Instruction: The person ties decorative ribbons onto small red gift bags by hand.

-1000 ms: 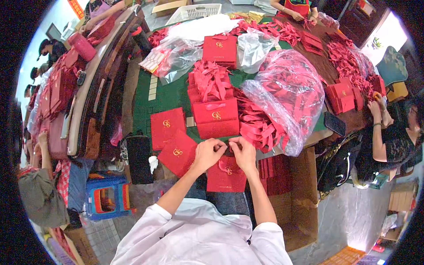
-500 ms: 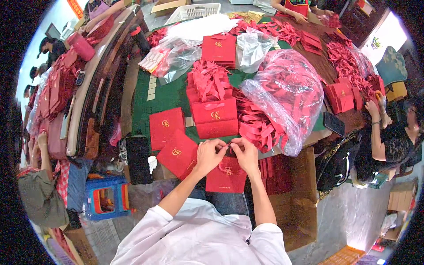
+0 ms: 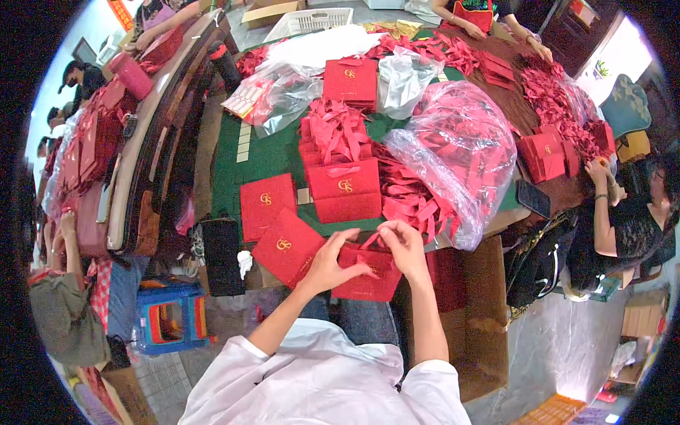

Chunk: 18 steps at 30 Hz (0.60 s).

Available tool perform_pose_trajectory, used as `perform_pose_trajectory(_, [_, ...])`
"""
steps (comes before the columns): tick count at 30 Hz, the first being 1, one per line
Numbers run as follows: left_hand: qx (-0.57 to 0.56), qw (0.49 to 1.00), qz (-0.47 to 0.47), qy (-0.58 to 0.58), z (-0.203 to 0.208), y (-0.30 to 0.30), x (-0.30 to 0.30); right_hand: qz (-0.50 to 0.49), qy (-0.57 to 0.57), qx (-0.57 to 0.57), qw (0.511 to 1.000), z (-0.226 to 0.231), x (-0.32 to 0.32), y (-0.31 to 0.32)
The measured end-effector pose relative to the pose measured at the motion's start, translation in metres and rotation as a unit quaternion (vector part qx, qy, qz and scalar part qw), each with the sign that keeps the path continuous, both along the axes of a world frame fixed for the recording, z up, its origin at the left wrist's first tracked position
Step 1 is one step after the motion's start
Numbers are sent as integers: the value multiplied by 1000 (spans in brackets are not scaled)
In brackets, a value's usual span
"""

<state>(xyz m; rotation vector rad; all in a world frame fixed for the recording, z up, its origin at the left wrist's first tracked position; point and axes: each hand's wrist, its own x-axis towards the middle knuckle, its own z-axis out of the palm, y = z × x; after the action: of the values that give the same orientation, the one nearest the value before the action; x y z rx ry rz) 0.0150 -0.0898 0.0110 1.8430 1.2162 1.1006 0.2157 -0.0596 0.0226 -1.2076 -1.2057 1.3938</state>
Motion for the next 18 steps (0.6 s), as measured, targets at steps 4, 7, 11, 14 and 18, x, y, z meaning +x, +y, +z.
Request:
perform_pose_trajectory(4, [-142,988,-43,-35,-4,-18,-3,-7,-7,-3,1000,12,1,0])
perform_pose_trajectory(7, [-168,982,-79,-39,6,-31,-4,-41,-33,51,997,4,-2,8])
perform_pose_trajectory(11, [-179,979,-95,-29,14,-50,-11,-57,-34,37,997,-1,8,28])
perform_pose_trajectory(14, [-193,977,-87,-12,20,-55,-19,-54,-7,30,998,-16,1,30])
perform_pose_trajectory(18, [-207,974,-88,33,17,-53,-28,-71,-61,48,994,-28,-4,30])
